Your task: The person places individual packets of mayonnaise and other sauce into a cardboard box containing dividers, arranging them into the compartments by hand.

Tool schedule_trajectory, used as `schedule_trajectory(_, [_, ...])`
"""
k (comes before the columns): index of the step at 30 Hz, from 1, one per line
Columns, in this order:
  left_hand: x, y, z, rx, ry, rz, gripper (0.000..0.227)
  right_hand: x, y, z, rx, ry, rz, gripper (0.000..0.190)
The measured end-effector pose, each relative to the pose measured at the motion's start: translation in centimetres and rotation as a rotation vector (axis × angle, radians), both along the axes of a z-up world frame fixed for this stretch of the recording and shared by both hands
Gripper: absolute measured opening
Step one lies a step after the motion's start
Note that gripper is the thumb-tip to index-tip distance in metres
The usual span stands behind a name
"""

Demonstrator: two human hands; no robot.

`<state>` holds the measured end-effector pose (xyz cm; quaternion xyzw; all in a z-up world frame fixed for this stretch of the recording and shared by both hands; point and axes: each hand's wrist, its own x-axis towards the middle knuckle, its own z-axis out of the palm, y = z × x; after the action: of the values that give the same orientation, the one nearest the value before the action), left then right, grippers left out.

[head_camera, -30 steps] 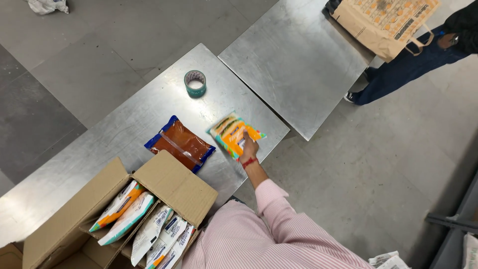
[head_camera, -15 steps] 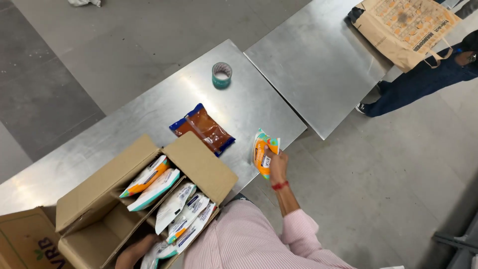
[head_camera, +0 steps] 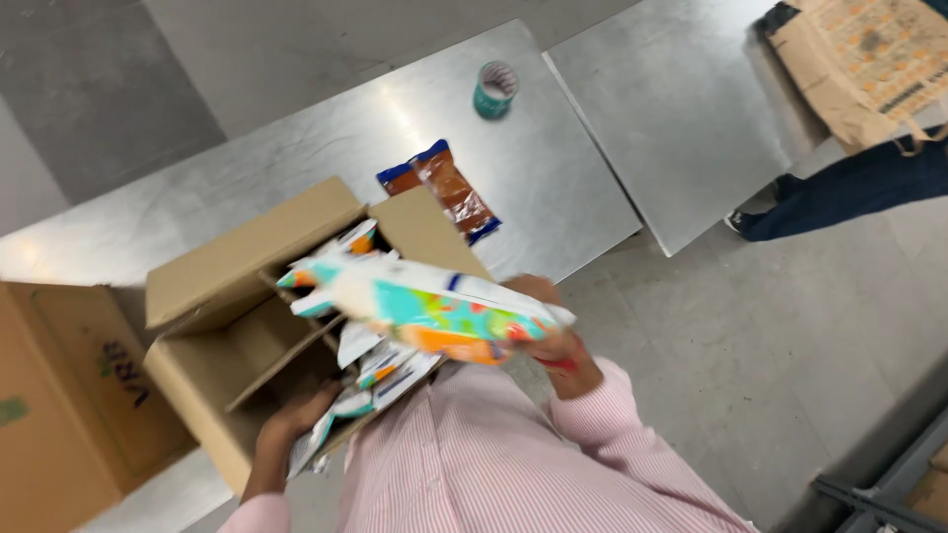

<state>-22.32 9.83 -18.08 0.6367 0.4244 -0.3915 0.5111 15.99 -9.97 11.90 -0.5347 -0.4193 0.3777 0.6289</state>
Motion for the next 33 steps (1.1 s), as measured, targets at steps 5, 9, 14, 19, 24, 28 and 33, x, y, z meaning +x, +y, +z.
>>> schedule_trajectory(5, [-1.6, -1.9, -2.1, 0.120, -0.413, -0.013, 0.063, -9.2, 9.7, 0.7, -0.036, -0.163, 0.431, 0.027])
schedule_trajectory(9, [-3.0, -2.8, 4.2, 0.163, -0.495, 0.058, 0.056, -15.4, 13.5, -3.0, 0.045, -0.371, 0.517, 0.027])
schedule_trajectory(14, [-4.4, -5.4, 15.9, 0.135, -0.359, 0.366, 0.048, -18.7, 12.7, -2.4, 0.011, -0.571, 0.642, 0.022])
schedule_trajectory(19, [-8.2, -8.7, 10.1, 0.376, -0.483, 0.259, 0.048, -18.2, 11.6, 1.0, 0.023, -0.651, 0.796, 0.014])
schedule_trajectory(24, [-7.4, -9.9, 12.1, 0.620, -0.720, 0.174, 0.036, -18.8, 12.0, 0.4, -0.090, -0.826, 1.034, 0.012])
schedule_trajectory(28, [-6.4, -9.6, 13.9, 0.832, -0.676, 0.001, 0.016, -20.6, 13.5, -4.2, -0.030, -0.824, 0.940, 0.016])
schedule_trajectory(33, [-5.4, -6.9, 20.0, 0.774, -0.753, -0.027, 0.016, -22.6, 14.6, -9.9, -0.078, -1.012, 0.894, 0.013])
